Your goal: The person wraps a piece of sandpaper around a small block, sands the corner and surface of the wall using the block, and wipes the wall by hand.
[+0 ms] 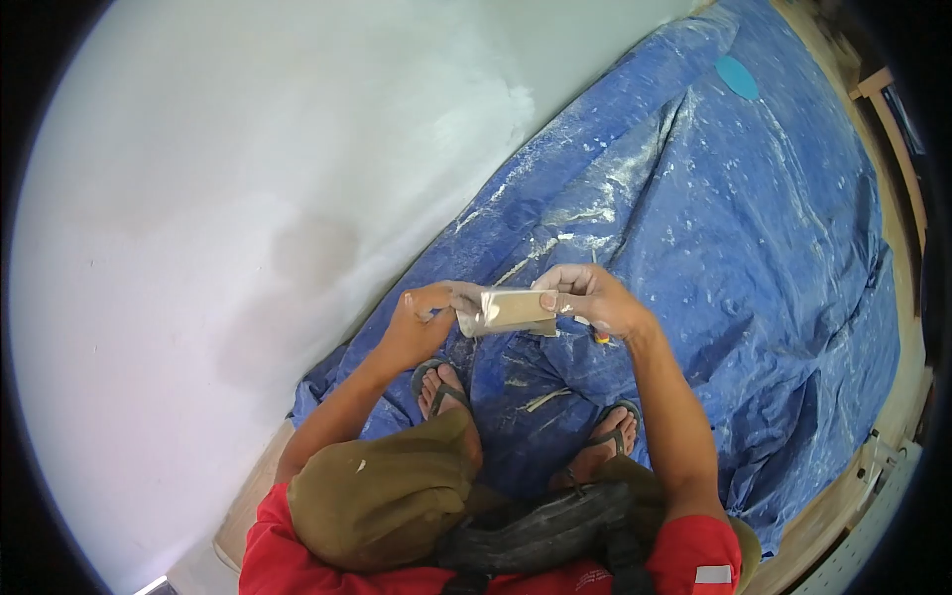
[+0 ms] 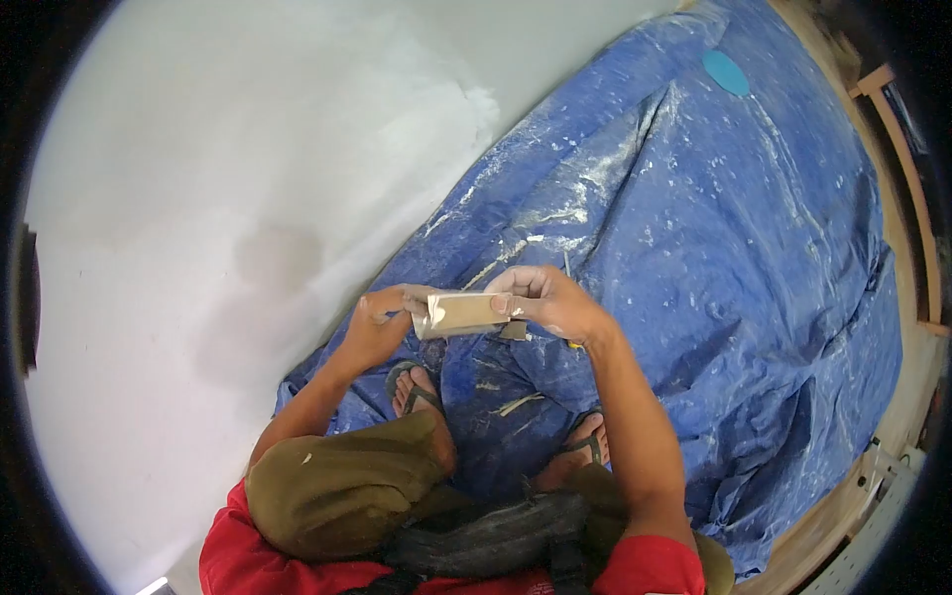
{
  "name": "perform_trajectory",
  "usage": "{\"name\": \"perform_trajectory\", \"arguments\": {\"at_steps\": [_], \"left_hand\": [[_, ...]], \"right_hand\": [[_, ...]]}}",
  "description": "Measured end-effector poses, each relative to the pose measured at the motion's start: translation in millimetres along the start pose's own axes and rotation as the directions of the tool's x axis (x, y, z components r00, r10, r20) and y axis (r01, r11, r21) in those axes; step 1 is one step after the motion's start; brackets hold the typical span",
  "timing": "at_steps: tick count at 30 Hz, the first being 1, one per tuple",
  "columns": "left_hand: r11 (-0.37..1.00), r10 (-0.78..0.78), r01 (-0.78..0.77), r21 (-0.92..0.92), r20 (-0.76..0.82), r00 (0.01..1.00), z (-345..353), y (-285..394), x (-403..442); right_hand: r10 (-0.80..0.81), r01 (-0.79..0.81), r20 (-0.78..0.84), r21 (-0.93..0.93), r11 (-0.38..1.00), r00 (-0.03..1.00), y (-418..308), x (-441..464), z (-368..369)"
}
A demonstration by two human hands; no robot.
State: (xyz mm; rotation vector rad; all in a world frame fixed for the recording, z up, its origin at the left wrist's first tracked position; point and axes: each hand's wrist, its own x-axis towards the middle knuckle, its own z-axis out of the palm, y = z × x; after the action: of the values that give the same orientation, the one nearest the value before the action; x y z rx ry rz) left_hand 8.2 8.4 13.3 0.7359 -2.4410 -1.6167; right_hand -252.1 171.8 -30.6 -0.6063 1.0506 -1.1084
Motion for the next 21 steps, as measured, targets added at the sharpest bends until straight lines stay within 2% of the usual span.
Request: {"name": "perform_trajectory", "arguments": {"at_steps": [2, 6, 8, 9, 11, 12, 14, 16, 18, 20, 21], "left_hand": [[0.987, -0.16, 0.16, -0.017, -0.044, 0.986, 0.5, 1.4, 1.6], [0.984, -0.167, 0.162, -0.076, -0.075, 0.983, 1.0, -7.2, 2.3], [0.953, -0.159, 0.151, -0.261, -0.007, 0.987, -5.6, -5.8, 3.7], [0.953, -0.159, 0.152, -0.261, -0.008, 0.987, -6.7, -13.9, 2.9], [0.817, -0.209, 0.213, -0.537, 0.068, 0.975, -5.3, -36.3, 0.3], [0.816, -0.211, 0.214, -0.537, 0.068, 0.975, -4.9, -30.3, 0.2], [0.838, -0.328, 0.341, -0.427, 0.105, 0.939, -1.7, -8.8, 2.0], [0.838, -0.323, 0.335, -0.43, 0.104, 0.941, 2.8, -3.0, 4.9], [0.839, -0.319, 0.331, -0.432, 0.101, 0.942, 3.3, 0.3, 6.9], [0.902, -0.273, 0.308, -0.302, 0.151, 0.95, 1.7, 1.7, 8.6], [0.902, -0.275, 0.309, -0.302, 0.151, 0.95, 1.6, 0.5, 7.7]], "right_hand": [[-0.033, 0.034, -0.013, 0.056, 0.998, 0.999, 0.9, 0.9, -0.3], [-0.007, 0.007, 0.022, 0.011, 1.0, 1.0, -0.5, 1.5, 0.8], [0.015, -0.015, 0.017, -0.007, 1.0, 1.0, 2.4, 4.6, 2.6], [0.021, -0.021, 0.006, 0.006, 1.0, 1.0, 5.7, 5.7, 3.6], [0.029, -0.029, -0.004, 0.019, 0.999, 1.0, 8.7, 6.2, 6.0], [0.054, -0.053, -0.006, 0.061, 0.997, 0.999, 8.9, 6.2, 7.1], [0.078, -0.077, -0.006, 0.102, 0.992, 0.997, 9.0, 6.9, 11.5], [0.038, -0.039, -0.149, -0.007, 0.999, 0.988, 9.4, 9.1, 19.5], [-0.002, -0.006, -0.167, -0.051, 0.999, 0.986, 15.0, 11.8, 22.6], [-0.042, 0.025, -0.182, -0.094, 0.995, 0.982, 18.7, 14.3, 27.7], [-0.051, 0.021, -0.211, -0.142, 0.99, 0.976, 18.7, 15.5, 32.0]]}}
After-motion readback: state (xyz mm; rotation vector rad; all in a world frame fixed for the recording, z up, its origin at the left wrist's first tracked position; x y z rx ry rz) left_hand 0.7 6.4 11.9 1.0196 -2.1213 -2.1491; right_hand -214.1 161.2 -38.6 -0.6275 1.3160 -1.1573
